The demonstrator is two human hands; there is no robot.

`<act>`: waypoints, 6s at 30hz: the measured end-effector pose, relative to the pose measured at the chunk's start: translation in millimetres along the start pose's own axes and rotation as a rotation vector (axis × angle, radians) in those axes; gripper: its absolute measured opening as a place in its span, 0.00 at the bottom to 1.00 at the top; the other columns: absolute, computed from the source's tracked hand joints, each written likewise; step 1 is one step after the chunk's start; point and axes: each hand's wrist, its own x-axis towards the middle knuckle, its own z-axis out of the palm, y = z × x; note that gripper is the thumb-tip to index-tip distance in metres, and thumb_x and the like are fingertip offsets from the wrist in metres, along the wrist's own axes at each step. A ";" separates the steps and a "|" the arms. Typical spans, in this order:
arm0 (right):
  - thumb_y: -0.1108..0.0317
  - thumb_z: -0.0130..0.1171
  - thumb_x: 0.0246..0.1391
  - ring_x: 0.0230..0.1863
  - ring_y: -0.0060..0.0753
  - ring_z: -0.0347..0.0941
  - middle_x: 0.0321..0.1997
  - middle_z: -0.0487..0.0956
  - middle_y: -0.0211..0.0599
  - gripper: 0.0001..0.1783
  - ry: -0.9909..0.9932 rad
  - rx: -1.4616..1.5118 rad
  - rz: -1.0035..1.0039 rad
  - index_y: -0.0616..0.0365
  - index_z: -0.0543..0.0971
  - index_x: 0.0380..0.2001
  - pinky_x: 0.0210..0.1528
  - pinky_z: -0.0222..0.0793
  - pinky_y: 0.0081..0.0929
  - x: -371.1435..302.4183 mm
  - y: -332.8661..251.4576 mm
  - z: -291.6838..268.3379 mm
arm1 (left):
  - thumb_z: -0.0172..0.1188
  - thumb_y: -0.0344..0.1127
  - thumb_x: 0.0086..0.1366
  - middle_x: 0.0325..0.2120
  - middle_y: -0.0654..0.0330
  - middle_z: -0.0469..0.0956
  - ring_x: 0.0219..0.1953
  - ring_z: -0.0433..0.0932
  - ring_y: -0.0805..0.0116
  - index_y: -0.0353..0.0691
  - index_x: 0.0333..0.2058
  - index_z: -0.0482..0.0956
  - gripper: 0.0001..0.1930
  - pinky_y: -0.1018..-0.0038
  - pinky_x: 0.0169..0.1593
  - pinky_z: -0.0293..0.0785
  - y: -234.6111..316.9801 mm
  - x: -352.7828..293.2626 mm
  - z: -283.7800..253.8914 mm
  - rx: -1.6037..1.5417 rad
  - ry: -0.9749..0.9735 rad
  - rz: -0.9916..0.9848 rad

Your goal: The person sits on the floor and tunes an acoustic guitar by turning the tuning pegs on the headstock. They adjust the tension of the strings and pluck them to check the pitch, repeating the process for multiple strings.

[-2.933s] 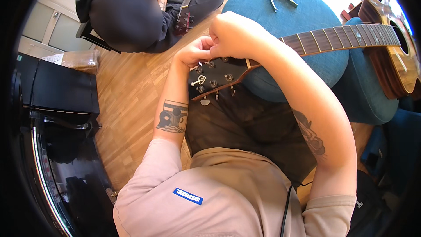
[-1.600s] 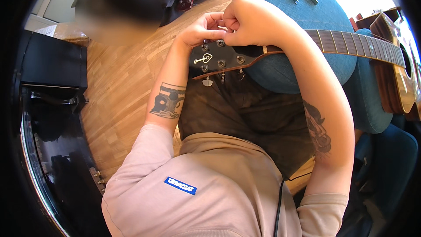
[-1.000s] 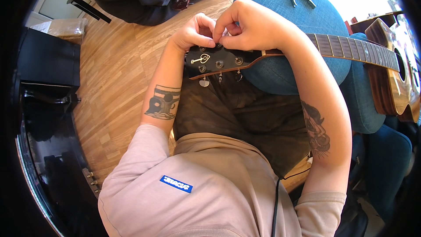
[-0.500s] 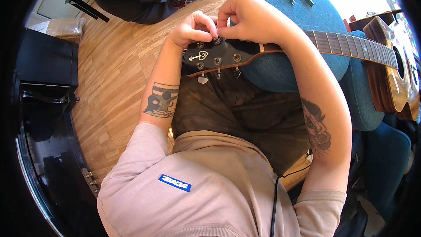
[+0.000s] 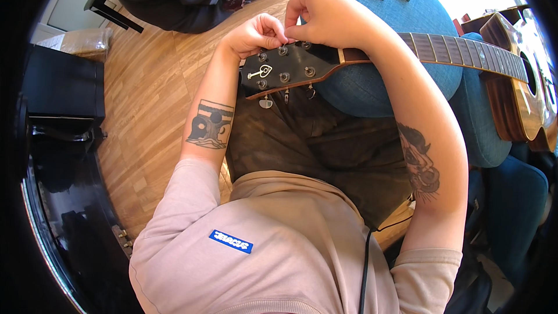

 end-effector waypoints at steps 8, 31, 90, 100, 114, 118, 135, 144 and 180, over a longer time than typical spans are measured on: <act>0.58 0.75 0.41 0.16 0.22 0.47 0.10 0.53 0.26 0.32 0.046 -0.132 -0.022 0.58 0.59 0.09 0.19 0.45 0.26 2.3 7.0 0.0 | 0.72 0.23 0.52 0.35 0.55 0.84 0.39 0.83 0.70 0.30 0.37 0.83 0.12 0.79 0.45 0.80 -2.5 0.5 -3.7 -0.062 -0.006 -0.005; 0.62 0.69 0.42 0.15 0.34 0.57 0.10 0.64 0.40 0.23 -0.010 -0.065 0.022 0.63 0.67 0.11 0.21 0.59 0.33 0.8 6.2 -5.9 | 0.71 0.39 0.54 0.23 0.70 0.76 0.20 0.66 0.86 0.37 0.36 0.84 0.14 0.87 0.23 0.56 -0.3 15.7 4.2 0.198 0.112 -0.201; 0.63 0.69 0.37 0.15 0.32 0.60 0.10 0.65 0.37 0.20 -0.027 -0.007 0.008 0.62 0.68 0.11 0.20 0.58 0.31 3.3 10.1 -2.3 | 0.68 0.25 0.52 0.30 0.61 0.80 0.30 0.76 0.76 0.33 0.30 0.82 0.06 0.81 0.35 0.69 3.9 5.2 13.4 0.067 0.070 0.093; 0.62 0.70 0.37 0.15 0.32 0.60 0.10 0.65 0.38 0.21 -0.012 -0.030 -0.009 0.62 0.69 0.11 0.20 0.59 0.31 3.5 11.9 -1.9 | 0.70 0.28 0.53 0.35 0.61 0.82 0.35 0.79 0.78 0.33 0.43 0.79 0.18 0.86 0.38 0.71 -6.3 -0.9 -9.2 0.106 0.120 -0.043; 0.63 0.69 0.38 0.15 0.34 0.61 0.10 0.66 0.39 0.20 -0.050 -0.024 0.026 0.62 0.69 0.11 0.21 0.60 0.33 3.6 8.1 -4.5 | 0.69 0.35 0.56 0.31 0.61 0.82 0.30 0.79 0.78 0.30 0.38 0.82 0.15 0.84 0.34 0.70 -2.3 0.2 2.3 0.117 0.106 -0.063; 0.63 0.69 0.37 0.15 0.34 0.61 0.10 0.66 0.39 0.20 -0.069 -0.008 0.037 0.62 0.69 0.11 0.21 0.60 0.33 6.8 3.2 -4.8 | 0.70 0.34 0.55 0.26 0.66 0.80 0.22 0.72 0.82 0.32 0.33 0.83 0.11 0.85 0.26 0.61 -7.1 -0.4 -16.6 0.207 0.138 -0.152; 0.63 0.71 0.36 0.15 0.35 0.62 0.10 0.68 0.40 0.20 -0.078 -0.003 0.061 0.62 0.70 0.11 0.20 0.60 0.32 5.3 5.1 -6.5 | 0.72 0.25 0.53 0.34 0.59 0.83 0.35 0.82 0.75 0.33 0.40 0.79 0.16 0.80 0.39 0.77 3.0 -4.9 0.5 0.081 0.138 -0.027; 0.62 0.71 0.36 0.15 0.33 0.60 0.10 0.66 0.39 0.21 -0.060 -0.008 0.043 0.62 0.69 0.10 0.20 0.58 0.31 6.5 5.1 -7.6 | 0.68 0.31 0.59 0.34 0.59 0.83 0.35 0.81 0.79 0.32 0.40 0.81 0.12 0.81 0.40 0.75 3.5 1.1 13.1 0.111 0.128 0.000; 0.66 0.68 0.35 0.14 0.30 0.60 0.09 0.65 0.36 0.18 -0.133 0.024 0.053 0.62 0.69 0.10 0.20 0.57 0.31 7.8 9.7 -5.8 | 0.70 0.22 0.54 0.35 0.54 0.84 0.37 0.82 0.69 0.29 0.36 0.82 0.10 0.76 0.44 0.78 4.1 -3.8 5.6 0.061 0.123 0.007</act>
